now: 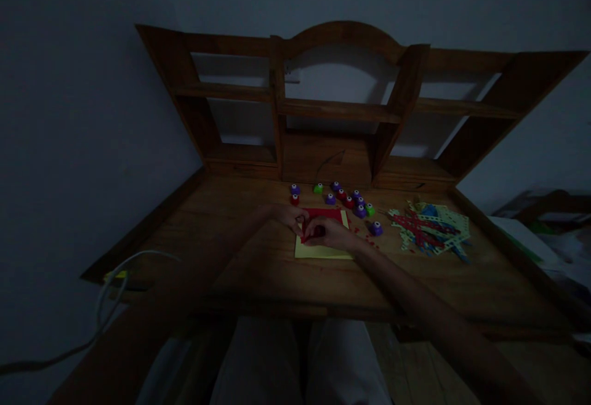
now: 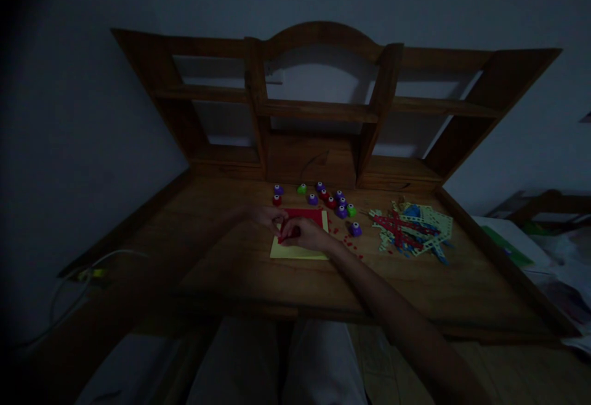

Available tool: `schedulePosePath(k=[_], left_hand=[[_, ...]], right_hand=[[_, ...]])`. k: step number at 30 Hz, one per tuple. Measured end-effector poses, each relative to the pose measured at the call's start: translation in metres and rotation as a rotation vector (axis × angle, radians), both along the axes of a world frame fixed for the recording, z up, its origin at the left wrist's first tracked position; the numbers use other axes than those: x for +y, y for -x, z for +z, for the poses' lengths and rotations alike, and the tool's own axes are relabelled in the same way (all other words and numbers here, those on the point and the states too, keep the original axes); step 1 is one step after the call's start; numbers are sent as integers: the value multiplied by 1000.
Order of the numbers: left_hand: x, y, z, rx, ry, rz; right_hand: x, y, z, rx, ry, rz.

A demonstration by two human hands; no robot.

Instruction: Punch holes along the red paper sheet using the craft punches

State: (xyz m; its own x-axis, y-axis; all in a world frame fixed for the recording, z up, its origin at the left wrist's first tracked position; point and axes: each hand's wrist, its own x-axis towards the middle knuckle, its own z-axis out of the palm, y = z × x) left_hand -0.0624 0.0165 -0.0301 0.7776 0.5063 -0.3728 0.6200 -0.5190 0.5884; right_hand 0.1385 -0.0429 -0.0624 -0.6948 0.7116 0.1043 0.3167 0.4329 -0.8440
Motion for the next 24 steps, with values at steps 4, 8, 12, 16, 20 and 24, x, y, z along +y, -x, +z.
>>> schedulePosePath(k=[4, 8, 12, 16, 20, 24], left_hand=[[9, 3, -12, -71, 92, -13], [11, 6, -15, -107, 127, -24], [10, 6, -16, -122, 151, -31], [9, 3, -16, -101, 130, -17], [6, 1, -12, -95, 144, -4], [3, -1, -9, -86, 177, 1]], right_hand=[[1, 2, 1, 61, -16, 81], [1, 2, -2, 68, -54, 92], [0, 2, -5, 56, -77, 78], [-3, 7, -5, 56, -135, 46], [-8, 11, -5, 92, -197, 1], [-10, 12, -7, 158, -225, 28]])
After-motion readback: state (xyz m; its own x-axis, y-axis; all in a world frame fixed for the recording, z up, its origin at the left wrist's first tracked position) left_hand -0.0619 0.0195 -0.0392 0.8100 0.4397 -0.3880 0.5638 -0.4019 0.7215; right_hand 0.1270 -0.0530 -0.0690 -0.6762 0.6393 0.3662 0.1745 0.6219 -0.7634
